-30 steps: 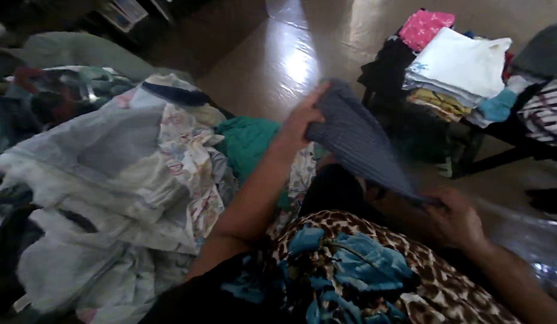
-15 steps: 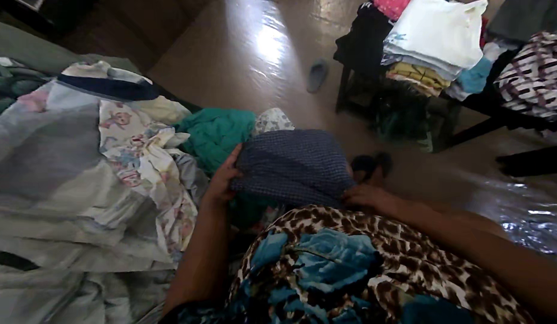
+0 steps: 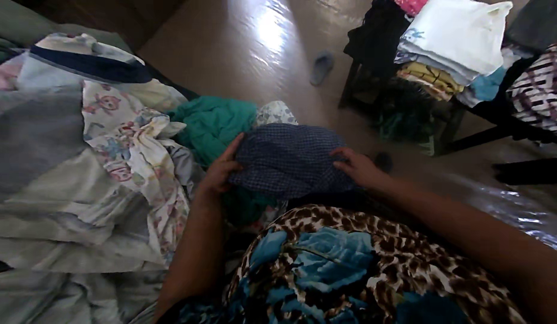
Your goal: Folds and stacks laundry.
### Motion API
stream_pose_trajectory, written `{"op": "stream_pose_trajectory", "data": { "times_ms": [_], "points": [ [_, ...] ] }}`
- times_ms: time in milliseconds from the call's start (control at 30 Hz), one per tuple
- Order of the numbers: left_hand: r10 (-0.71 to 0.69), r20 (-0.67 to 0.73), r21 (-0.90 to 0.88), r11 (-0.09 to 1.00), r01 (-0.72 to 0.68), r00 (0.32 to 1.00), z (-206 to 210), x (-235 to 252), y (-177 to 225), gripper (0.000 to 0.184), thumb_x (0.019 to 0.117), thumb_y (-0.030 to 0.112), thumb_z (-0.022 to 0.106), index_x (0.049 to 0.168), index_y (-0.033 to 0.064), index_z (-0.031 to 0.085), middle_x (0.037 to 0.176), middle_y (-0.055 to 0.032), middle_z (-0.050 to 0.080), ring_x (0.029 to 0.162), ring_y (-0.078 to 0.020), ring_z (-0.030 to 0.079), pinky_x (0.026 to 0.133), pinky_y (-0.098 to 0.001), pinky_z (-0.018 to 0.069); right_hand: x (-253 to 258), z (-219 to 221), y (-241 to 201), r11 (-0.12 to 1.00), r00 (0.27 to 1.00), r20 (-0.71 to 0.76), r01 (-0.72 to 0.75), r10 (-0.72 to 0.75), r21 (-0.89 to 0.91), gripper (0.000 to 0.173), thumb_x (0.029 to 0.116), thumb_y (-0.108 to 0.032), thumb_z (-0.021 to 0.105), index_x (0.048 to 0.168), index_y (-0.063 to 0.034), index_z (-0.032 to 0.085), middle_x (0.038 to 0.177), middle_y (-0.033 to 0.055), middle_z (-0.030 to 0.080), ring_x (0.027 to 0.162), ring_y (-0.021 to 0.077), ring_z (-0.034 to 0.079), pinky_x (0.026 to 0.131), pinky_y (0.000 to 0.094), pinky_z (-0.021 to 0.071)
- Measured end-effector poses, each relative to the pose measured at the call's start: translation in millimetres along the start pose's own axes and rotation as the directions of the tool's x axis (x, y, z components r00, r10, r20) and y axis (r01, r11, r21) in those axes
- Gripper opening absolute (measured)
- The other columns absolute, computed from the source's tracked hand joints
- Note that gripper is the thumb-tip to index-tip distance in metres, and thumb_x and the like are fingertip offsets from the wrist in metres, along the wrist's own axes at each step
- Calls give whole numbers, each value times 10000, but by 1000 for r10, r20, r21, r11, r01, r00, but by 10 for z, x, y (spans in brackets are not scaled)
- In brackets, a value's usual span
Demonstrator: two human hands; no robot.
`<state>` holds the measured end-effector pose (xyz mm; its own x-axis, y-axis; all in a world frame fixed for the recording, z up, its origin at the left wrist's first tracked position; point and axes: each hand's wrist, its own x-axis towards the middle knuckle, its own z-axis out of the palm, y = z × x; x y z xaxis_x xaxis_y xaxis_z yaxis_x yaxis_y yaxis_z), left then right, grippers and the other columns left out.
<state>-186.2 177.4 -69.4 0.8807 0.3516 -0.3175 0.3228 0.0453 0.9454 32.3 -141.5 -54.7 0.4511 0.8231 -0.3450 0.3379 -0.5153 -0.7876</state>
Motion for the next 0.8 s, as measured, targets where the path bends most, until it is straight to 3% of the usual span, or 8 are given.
{"op": "stream_pose_trajectory", "data": {
  "times_ms": [133, 233, 300, 400, 500, 633, 733, 800],
  "points": [
    [-33, 9, 101, 994, 32, 999, -22, -4, 19, 962, 798, -79, 465, 1648, 261, 169, 1619, -81, 358, 1294, -214, 543, 947, -437, 539, 114, 155, 47, 993, 984, -139, -114, 115, 13, 357, 1061, -177, 569, 1381, -25, 521, 1114, 227, 661, 957, 344, 672, 865, 513, 551],
    [-50, -4, 169, 984, 50, 999, 8, -9, 36, 954, 826, -111, 467, 1652, 258, 160, 1659, -70, 295, 1368, -244, 488, 1005, -481, 507, 79, 232, -42, 987, 973, -215, -108, 81, -116, 353, 1039, -179, 606, 1344, -10, 555, 1291, 230, 611, 1189, 376, 612, 1018, 525, 503],
    [-50, -18, 224, 973, 53, 999, 38, -20, 92, 943, 837, -92, 475, 1653, 260, 158, 1671, -60, 273, 1394, -252, 464, 1023, -506, 491, 38, 300, -10, 936, 946, -278, 64, -168, -347, 276, 995, -145, 643, 1227, 3, 663, 1277, 267, 605, 1242, 450, 556, 1055, 594, 444],
    [-41, -33, 342, 938, 49, 999, 76, -77, 222, 905, 861, -48, 493, 1652, 253, 174, 1678, -62, 265, 1424, -273, 440, 1044, -555, 468, 31, 344, 66, 671, 850, -88, 343, -520, -657, 183, 957, -65, 622, 1104, -57, 732, 1070, 220, 694, 1047, 444, 659, 881, 615, 523],
    [-67, -40, 373, 924, 77, 997, 72, -84, 317, 904, 877, -95, 490, 1652, 251, 178, 1690, -57, 234, 1441, -278, 415, 1059, -556, 450, 17, 279, -121, 674, 962, 160, 270, -223, -687, 303, 1042, -73, 491, 1308, -75, 635, 1125, 198, 713, 1036, 419, 692, 869, 588, 543],
    [-104, -68, 315, 941, 120, 992, 77, -109, 331, 893, 874, -113, 438, 1648, 259, 192, 1681, -52, 255, 1404, -260, 455, 1034, -512, 473, 30, 169, -308, 785, 986, 66, -78, 150, -615, 359, 1108, -200, 405, 1434, -122, 534, 1177, 214, 693, 1095, 436, 671, 919, 605, 519],
    [-130, -70, 270, 952, 144, 989, 72, -93, 214, 899, 864, -96, 446, 1647, 263, 188, 1661, -72, 293, 1367, -262, 487, 1007, -502, 489, -45, 180, -302, 875, 990, -38, -137, 136, -464, 357, 1108, -217, 409, 1420, -91, 531, 1191, 212, 691, 1121, 417, 672, 952, 587, 522],
    [-130, -58, 231, 963, 140, 990, 72, -89, 130, 912, 845, -95, 454, 1647, 245, 184, 1642, -94, 320, 1338, -254, 504, 991, -478, 499, -134, 273, -173, 898, 991, -83, 55, -101, -437, 315, 1066, -180, 487, 1298, -8, 614, 1187, 213, 678, 1123, 388, 664, 969, 543, 524]
  ]
}}
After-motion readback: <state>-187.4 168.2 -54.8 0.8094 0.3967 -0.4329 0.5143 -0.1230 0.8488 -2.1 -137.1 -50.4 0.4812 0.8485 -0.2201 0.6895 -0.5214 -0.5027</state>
